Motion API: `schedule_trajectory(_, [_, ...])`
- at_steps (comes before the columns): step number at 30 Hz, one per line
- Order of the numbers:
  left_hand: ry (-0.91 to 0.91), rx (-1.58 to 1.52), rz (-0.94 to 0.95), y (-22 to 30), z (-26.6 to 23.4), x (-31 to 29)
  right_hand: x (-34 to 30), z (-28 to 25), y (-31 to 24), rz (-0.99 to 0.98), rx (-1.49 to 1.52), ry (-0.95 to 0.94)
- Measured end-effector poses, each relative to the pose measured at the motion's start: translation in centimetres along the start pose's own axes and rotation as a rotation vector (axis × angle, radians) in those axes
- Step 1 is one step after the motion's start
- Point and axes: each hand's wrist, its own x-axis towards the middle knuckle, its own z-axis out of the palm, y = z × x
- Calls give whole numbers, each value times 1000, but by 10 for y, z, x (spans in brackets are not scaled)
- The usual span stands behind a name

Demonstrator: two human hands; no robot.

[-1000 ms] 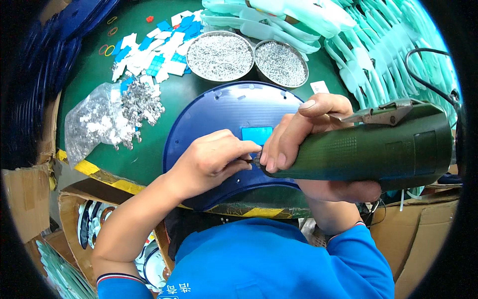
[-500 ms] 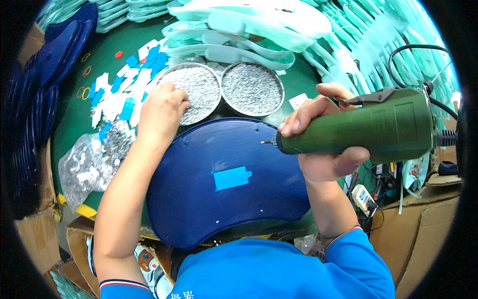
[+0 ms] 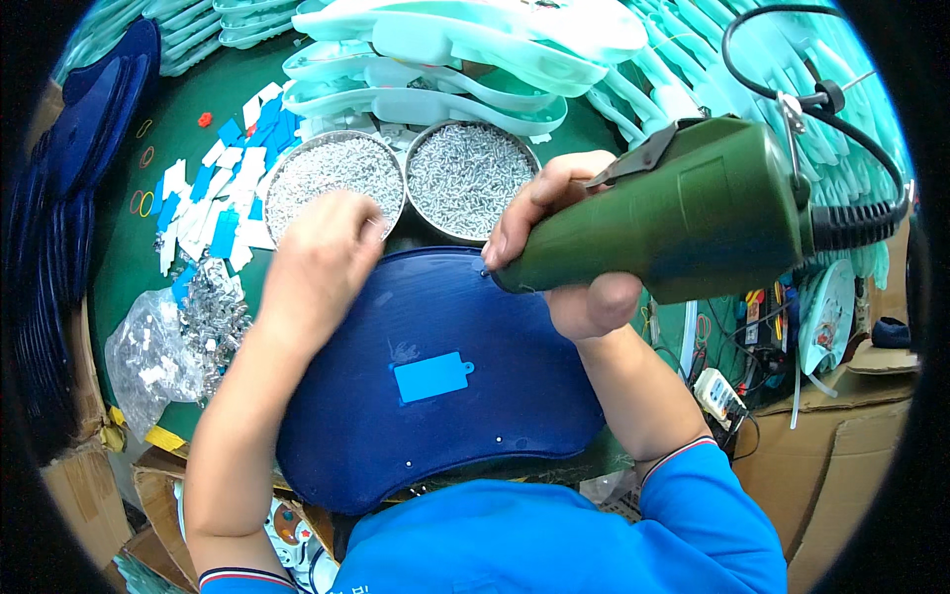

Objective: The person assembles blue plastic components by inserting small parts, connecting wires, and securing them with screws using a green electric screwdriver. They repeat this process on multiple units, placing finished items aside.

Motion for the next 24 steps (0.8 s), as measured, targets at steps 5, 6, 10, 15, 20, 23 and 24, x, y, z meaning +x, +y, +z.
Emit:
schedule_trajectory(5, [-216, -156, 226, 41, 12, -17, -3, -3, -12, 25, 9, 54])
schedule_trajectory(6, [-204, -185, 243, 44, 13, -20, -6, -3, -14, -1, 102, 54])
schedule_trajectory(10, [-211, -260, 255, 53, 10, -27, -19, -1, -22, -151, 346, 9])
schedule_trajectory(15, [-262, -267, 240, 62, 0, -40, -36, 10, -30, -100, 268, -25])
schedule_trajectory(20, [-256, -406, 145, 67, -6, -49, -50, 13, -32, 51, 178, -50])
schedule_trajectory(23, [-279, -395, 92, 67, -11, -52, -50, 10, -21, 77, 163, -128])
schedule_trajectory(24, [-287, -398, 85, 68, -11, -53, -50, 7, -19, 80, 165, -162])
